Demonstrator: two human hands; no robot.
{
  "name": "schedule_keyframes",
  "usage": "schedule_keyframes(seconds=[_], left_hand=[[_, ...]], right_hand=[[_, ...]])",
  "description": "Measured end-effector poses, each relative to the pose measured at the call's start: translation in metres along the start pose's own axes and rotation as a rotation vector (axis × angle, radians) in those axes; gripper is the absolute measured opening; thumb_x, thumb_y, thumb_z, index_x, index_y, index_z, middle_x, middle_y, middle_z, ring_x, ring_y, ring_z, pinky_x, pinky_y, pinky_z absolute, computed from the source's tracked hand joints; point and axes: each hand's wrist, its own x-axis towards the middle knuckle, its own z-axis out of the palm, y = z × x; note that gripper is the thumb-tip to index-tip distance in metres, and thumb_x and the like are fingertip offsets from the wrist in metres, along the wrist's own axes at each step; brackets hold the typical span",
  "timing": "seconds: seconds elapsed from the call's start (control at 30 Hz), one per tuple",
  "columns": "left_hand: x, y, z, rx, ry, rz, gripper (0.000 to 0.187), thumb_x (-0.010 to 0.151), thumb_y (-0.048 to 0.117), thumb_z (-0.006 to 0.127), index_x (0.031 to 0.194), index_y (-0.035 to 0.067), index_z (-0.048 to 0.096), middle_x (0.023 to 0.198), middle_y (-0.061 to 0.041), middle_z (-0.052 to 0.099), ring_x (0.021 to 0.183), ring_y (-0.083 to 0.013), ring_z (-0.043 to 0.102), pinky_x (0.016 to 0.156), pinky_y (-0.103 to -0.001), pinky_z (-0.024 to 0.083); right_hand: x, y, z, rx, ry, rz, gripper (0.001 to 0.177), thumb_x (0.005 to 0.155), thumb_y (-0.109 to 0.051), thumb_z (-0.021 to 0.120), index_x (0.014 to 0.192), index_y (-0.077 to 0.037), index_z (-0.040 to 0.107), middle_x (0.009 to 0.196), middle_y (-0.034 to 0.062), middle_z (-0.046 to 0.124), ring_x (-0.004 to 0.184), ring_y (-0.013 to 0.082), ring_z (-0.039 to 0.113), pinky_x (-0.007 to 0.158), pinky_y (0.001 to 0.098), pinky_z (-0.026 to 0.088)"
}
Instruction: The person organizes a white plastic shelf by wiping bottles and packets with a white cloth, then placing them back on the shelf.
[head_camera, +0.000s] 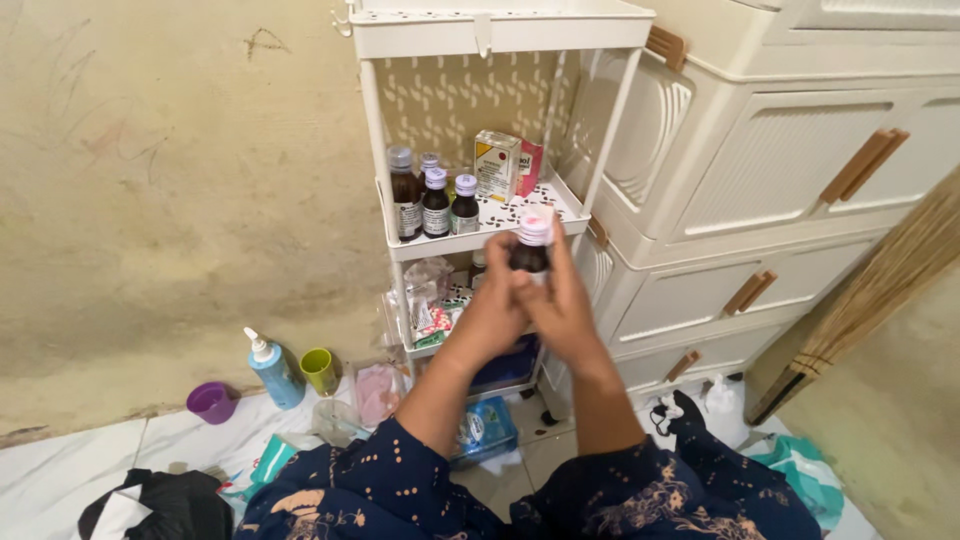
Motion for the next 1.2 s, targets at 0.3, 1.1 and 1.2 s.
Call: schedule_keyframes(seconds=[0.3, 1.1, 1.2], left_hand=[[0.001, -0.006, -0.01, 0.241, 0.091, 0.019, 0.067, 0.095, 0.012, 0.069, 0.145, 0.0, 0.026, 0.127, -0.029, 0.06, 0.111, -0.0387, 0.067, 0.092, -0.04, 0.054], [-0.007, -0.036, 0.036, -0.552, 0.124, 0.166, 0.065, 0.11, 0.047, 0.046, 0.156, 0.007, 0.024, 0.144, -0.009, 0.048, 0.135, -0.0202, 0.05, 0.115, -0.037, 0.042], [-0.001, -0.044, 0.029, -0.46, 0.194, 0.159, 0.073, 0.108, 0.065, 0.034, 0.149, 0.004, 0.037, 0.134, -0.008, 0.058, 0.124, -0.0191, 0.058, 0.109, -0.037, 0.048]], right_hand=[[-0.001, 0.004, 0.017, -0.219, 0.088, -0.003, 0.074, 0.109, -0.028, 0.055, 0.165, 0.004, 0.02, 0.161, 0.0236, 0.042, 0.148, 0.0303, 0.041, 0.119, 0.0375, 0.034], [0.001, -0.01, 0.036, -0.208, 0.312, -0.006, 0.065, 0.099, -0.022, 0.07, 0.153, -0.001, 0.041, 0.135, 0.0116, 0.064, 0.127, 0.0228, 0.061, 0.115, 0.0431, 0.037], [-0.006, -0.022, 0.037, -0.584, 0.213, -0.11, 0.081, 0.094, -0.032, 0.076, 0.156, 0.001, 0.035, 0.139, 0.0168, 0.063, 0.134, 0.0324, 0.059, 0.129, 0.0576, 0.013]])
